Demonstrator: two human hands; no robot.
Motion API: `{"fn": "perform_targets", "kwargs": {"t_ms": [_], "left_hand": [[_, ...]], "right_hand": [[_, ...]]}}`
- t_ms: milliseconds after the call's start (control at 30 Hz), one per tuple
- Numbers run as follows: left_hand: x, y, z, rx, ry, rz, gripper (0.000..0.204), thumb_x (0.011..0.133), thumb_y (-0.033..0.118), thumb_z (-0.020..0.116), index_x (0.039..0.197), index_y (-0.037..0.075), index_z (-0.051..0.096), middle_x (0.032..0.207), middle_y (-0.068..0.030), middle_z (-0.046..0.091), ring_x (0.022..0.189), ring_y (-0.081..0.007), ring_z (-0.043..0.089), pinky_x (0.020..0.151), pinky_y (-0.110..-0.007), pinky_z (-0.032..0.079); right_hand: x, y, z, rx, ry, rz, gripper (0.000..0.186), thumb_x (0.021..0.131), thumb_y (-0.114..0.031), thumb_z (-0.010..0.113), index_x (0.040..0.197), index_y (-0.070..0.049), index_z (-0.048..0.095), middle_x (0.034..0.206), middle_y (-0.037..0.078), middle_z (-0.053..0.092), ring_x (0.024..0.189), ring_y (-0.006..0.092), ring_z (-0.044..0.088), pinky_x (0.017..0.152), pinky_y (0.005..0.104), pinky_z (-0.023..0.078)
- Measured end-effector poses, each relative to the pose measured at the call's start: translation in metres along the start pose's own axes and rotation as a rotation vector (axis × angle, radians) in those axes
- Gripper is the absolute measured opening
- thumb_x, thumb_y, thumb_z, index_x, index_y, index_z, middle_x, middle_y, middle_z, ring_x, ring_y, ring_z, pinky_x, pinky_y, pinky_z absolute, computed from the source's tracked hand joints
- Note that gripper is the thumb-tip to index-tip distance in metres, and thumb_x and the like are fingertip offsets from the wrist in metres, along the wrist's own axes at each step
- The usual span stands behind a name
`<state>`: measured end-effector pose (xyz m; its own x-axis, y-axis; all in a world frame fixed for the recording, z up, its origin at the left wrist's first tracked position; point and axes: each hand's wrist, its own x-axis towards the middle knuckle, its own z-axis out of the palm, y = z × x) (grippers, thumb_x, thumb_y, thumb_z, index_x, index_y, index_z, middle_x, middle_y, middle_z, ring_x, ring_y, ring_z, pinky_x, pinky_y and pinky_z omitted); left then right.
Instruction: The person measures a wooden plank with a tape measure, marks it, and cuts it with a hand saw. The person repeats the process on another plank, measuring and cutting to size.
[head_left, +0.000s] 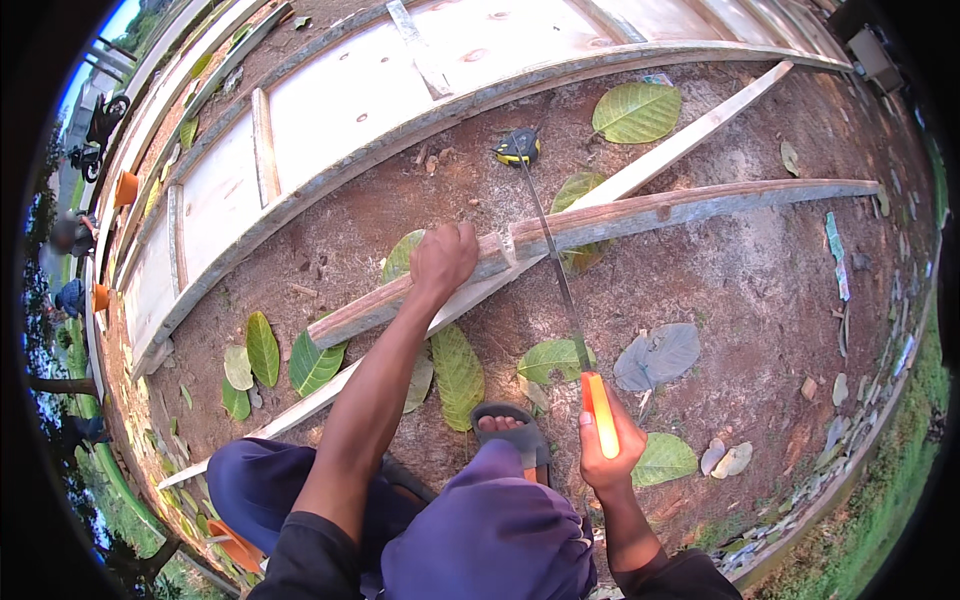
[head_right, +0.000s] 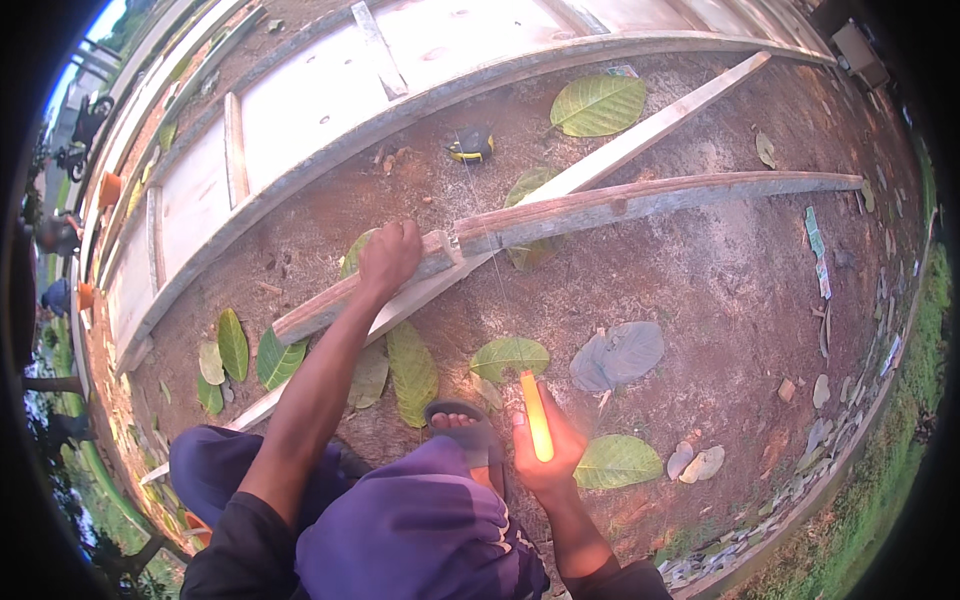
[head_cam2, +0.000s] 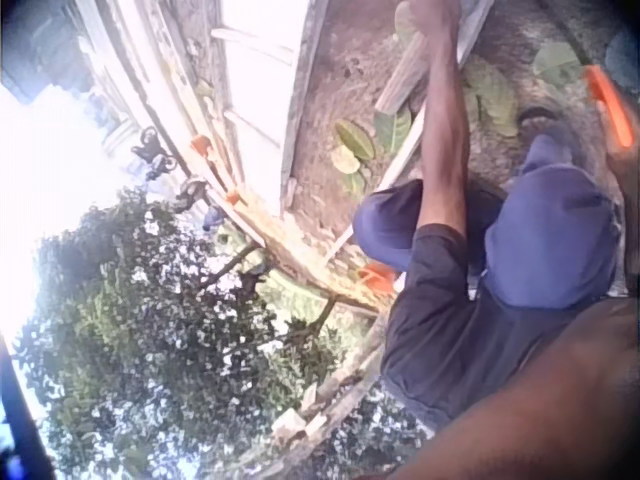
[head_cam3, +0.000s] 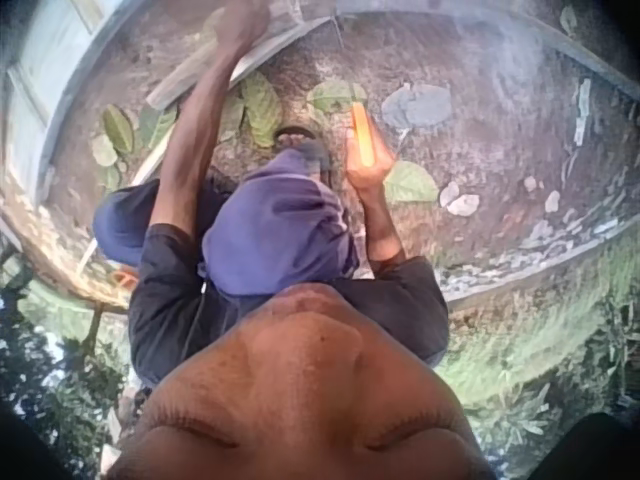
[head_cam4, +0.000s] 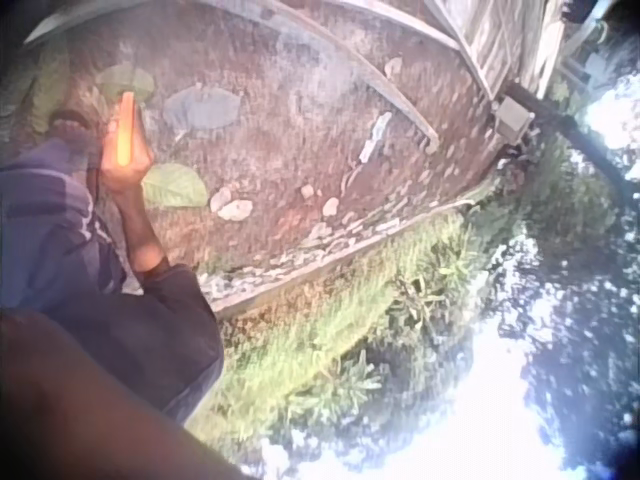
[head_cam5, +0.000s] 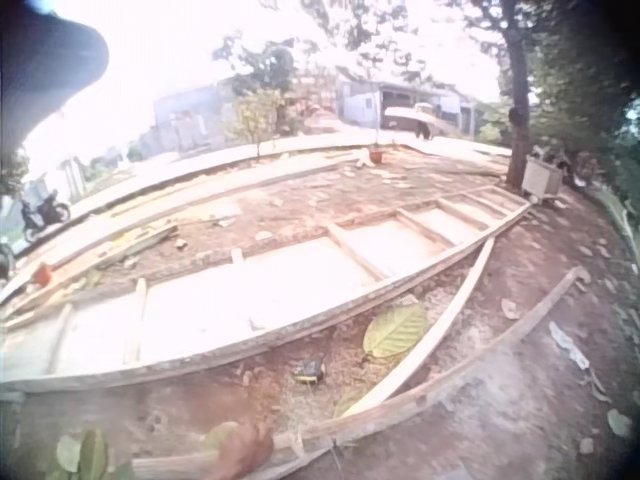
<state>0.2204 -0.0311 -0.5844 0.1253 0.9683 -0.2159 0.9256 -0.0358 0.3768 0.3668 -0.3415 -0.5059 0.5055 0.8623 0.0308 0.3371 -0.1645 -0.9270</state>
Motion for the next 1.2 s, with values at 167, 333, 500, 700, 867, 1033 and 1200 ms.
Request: {"fn": "perform_targets", "kwargs": {"t_ms": [167, 333, 500, 700, 867, 1033, 1200], "left_hand": [[-0.009, -0.019, -0.039, -0.025, -0.039, 0.069, 0.046, 0.099, 0.034, 0.041, 0.099, 0.003, 0.076, 0.109, -0.0346, 0.069, 0.104, -0.0527, 0.067, 0.095, -0.058, 0.051], [-0.012, 0.003, -0.107, -0.18, -0.227, -0.018, 0.052, 0.099, 0.031, 0.038, 0.096, -0.008, 0.071, 0.105, -0.0361, 0.071, 0.104, -0.0513, 0.069, 0.095, -0.059, 0.052], [-0.024, -0.064, -0.137, 0.008, -0.323, 0.035, 0.045, 0.102, 0.024, 0.037, 0.095, -0.008, 0.066, 0.102, -0.0328, 0.07, 0.099, -0.049, 0.071, 0.089, -0.062, 0.056], [-0.112, -0.14, -0.175, 0.389, -0.425, 0.115, 0.036, 0.096, 0.025, 0.049, 0.091, 0.002, 0.075, 0.101, -0.0237, 0.075, 0.093, -0.0435, 0.074, 0.077, -0.054, 0.06], [-0.168, -0.204, -0.185, 0.616, -0.389, 0.274, 0.028, 0.09, 0.025, 0.054, 0.08, 0.012, 0.077, 0.081, -0.0141, 0.076, 0.077, -0.0367, 0.075, 0.062, -0.049, 0.057], [-0.196, -0.225, -0.184, 0.492, -0.348, 0.257, 0.029, 0.088, 0.028, 0.056, 0.072, 0.01, 0.074, 0.07, -0.0143, 0.072, 0.068, -0.0361, 0.072, 0.055, -0.049, 0.054], [-0.18, -0.216, -0.182, 0.183, -0.156, 0.395, 0.032, 0.088, 0.028, 0.055, 0.071, 0.007, 0.072, 0.067, -0.0169, 0.07, 0.065, -0.0391, 0.071, 0.056, -0.051, 0.054]], "right_hand": [[0.008, 0.006, 0.007, -0.04, -0.076, -0.089, 0.051, 0.089, -0.007, 0.064, 0.135, 0.014, 0.059, 0.124, 0.026, 0.072, 0.109, 0.0296, 0.073, 0.096, 0.0372, 0.056], [0.035, 0.023, 0.034, -0.071, -0.138, -0.308, 0.062, 0.087, -0.013, 0.063, 0.141, 0.014, 0.052, 0.121, 0.032, 0.069, 0.1, 0.039, 0.074, 0.085, 0.0449, 0.058], [0.052, 0.01, 0.08, -0.08, -0.314, -0.521, 0.063, 0.087, -0.013, 0.064, 0.143, 0.013, 0.051, 0.108, 0.031, 0.069, 0.088, 0.0443, 0.071, 0.079, 0.0484, 0.056], [0.064, 0.006, 0.114, -0.09, -0.499, -0.551, 0.055, 0.087, -0.01, 0.064, 0.138, 0.01, 0.057, 0.107, 0.03, 0.07, 0.09, 0.0464, 0.07, 0.08, 0.0497, 0.055], [0.066, 0.027, 0.149, -0.283, -0.516, -0.778, 0.066, 0.079, -0.022, 0.072, 0.138, 0.005, 0.06, 0.092, 0.022, 0.065, 0.081, 0.0412, 0.065, 0.073, 0.0489, 0.053], [0.068, -0.006, 0.178, -0.322, -0.723, -0.713, 0.062, 0.077, -0.023, 0.077, 0.134, -0.003, 0.064, 0.119, 0.022, 0.057, 0.109, 0.0409, 0.06, 0.09, 0.0516, 0.05], [0.063, -0.076, 0.221, 0.101, -1.131, -0.237, 0.059, 0.091, -0.026, 0.073, 0.141, 0.003, 0.057, 0.119, 0.017, 0.063, 0.108, 0.0284, 0.065, 0.094, 0.0399, 0.052]]}}
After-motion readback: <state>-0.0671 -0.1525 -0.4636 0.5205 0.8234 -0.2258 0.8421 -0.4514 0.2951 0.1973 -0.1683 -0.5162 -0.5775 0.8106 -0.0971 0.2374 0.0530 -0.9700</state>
